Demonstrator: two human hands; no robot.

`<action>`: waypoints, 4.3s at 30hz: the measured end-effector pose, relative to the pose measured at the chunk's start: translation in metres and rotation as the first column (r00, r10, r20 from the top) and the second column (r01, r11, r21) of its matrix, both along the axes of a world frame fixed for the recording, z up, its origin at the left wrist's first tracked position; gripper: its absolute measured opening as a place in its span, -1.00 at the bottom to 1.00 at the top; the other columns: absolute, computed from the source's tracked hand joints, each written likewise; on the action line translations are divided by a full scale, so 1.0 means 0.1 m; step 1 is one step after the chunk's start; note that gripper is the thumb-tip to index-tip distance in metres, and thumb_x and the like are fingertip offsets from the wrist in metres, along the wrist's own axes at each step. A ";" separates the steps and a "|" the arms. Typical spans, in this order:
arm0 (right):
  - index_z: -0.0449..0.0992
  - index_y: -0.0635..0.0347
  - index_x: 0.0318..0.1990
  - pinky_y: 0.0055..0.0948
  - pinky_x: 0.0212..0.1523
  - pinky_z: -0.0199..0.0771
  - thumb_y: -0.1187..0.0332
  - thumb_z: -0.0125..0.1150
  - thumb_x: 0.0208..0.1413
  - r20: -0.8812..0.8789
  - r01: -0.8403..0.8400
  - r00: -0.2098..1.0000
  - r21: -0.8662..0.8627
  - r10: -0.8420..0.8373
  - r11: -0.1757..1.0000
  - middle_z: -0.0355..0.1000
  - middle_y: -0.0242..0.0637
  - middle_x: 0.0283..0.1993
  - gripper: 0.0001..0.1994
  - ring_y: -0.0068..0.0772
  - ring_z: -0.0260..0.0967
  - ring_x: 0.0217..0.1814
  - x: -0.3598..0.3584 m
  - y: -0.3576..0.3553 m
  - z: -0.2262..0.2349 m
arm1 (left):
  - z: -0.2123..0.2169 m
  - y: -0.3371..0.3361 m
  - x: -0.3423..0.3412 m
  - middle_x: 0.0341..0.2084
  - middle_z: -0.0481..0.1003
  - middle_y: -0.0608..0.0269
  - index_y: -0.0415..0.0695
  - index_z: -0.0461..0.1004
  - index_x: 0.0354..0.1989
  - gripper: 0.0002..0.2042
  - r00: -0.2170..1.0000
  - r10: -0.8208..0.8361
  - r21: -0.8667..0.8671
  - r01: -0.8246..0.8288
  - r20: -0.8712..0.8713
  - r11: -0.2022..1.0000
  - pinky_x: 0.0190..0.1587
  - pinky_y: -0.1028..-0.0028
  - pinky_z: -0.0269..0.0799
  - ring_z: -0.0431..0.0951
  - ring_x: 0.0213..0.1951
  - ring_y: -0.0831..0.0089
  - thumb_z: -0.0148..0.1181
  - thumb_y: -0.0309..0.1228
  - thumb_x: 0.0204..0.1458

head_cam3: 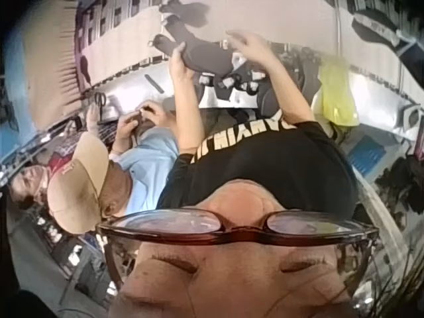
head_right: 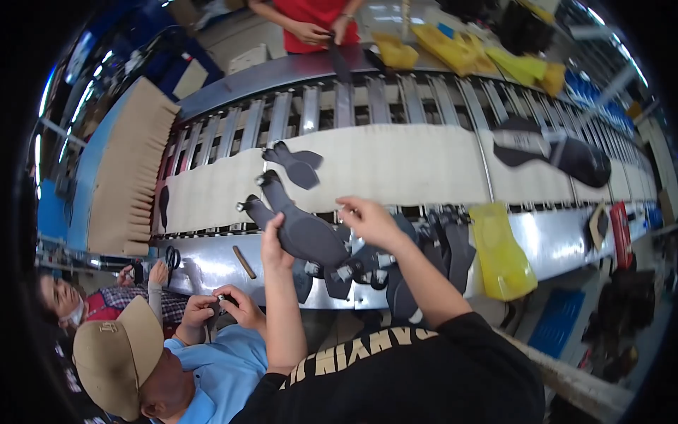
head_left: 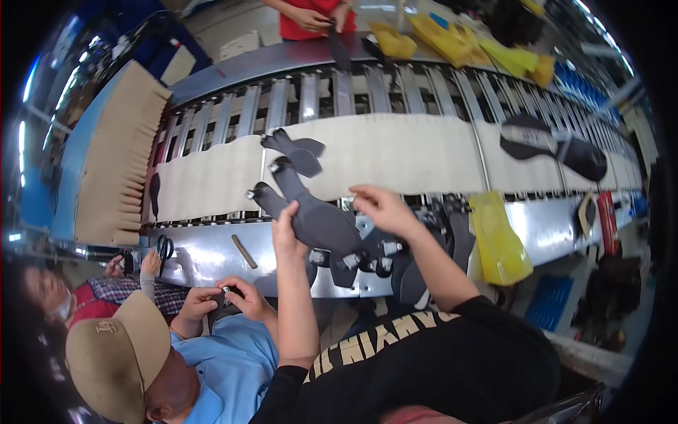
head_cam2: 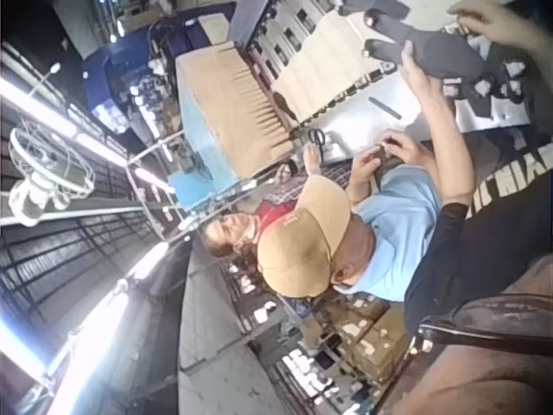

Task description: Assembling and checking shoe components on a factory conveyor line.

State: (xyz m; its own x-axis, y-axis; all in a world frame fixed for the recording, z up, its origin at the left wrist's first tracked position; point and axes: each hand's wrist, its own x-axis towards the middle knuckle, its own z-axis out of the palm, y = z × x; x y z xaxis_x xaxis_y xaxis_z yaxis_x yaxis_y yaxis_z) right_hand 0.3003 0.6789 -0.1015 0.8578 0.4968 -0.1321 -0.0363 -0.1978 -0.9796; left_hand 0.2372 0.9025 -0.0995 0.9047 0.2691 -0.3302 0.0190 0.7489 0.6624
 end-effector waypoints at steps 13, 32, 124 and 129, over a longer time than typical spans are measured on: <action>0.53 0.24 -0.12 -0.39 -0.19 0.43 0.33 0.22 0.04 0.442 0.790 0.607 -0.247 -0.660 0.561 0.51 -0.14 -0.27 -0.73 -0.29 0.47 -0.23 -0.66 -1.88 -0.51 | -0.25 -0.06 -0.07 0.14 0.30 0.08 -0.24 0.18 0.22 -0.51 0.978 -0.125 -0.302 0.171 0.165 0.938 0.27 0.04 0.16 0.25 0.23 0.12 -0.01 -0.42 0.08; 0.45 0.21 -0.03 -0.33 -0.11 0.40 0.49 0.35 -0.18 0.265 0.756 0.649 -0.328 -0.713 0.567 0.42 -0.11 -0.23 -0.55 -0.14 0.40 -0.17 -1.14 -1.75 -0.71 | -0.38 -1.08 -0.27 -0.14 0.45 0.10 -0.16 0.26 0.14 -0.59 0.889 -0.443 -0.378 0.451 0.112 0.809 0.15 0.11 0.31 0.44 0.00 0.15 0.04 -0.42 0.09; 0.46 0.34 -0.19 -0.67 -0.22 0.34 0.54 0.06 0.16 0.438 0.893 0.414 -0.027 -0.798 0.449 0.47 -0.44 -0.34 -0.89 -0.71 0.32 -0.34 -0.90 -1.73 0.35 | -0.10 -1.38 0.21 -0.24 0.54 0.00 -0.34 0.38 0.02 -0.63 0.604 -0.755 0.015 0.784 -0.255 0.621 -0.16 0.35 0.55 0.59 -0.22 0.29 0.15 -0.49 0.02; 0.48 0.30 -0.21 -0.72 -0.24 0.34 0.51 0.10 0.17 -0.191 0.834 0.552 0.118 -0.812 0.540 0.47 -0.43 -0.32 -0.91 -0.77 0.34 -0.31 -0.93 -1.37 0.10 | 0.10 -1.54 0.20 -0.14 0.52 0.00 -0.34 0.36 0.04 -0.57 0.683 -0.708 -0.005 0.719 -0.180 0.695 -0.13 0.38 0.53 0.58 -0.19 0.33 0.28 -0.46 0.00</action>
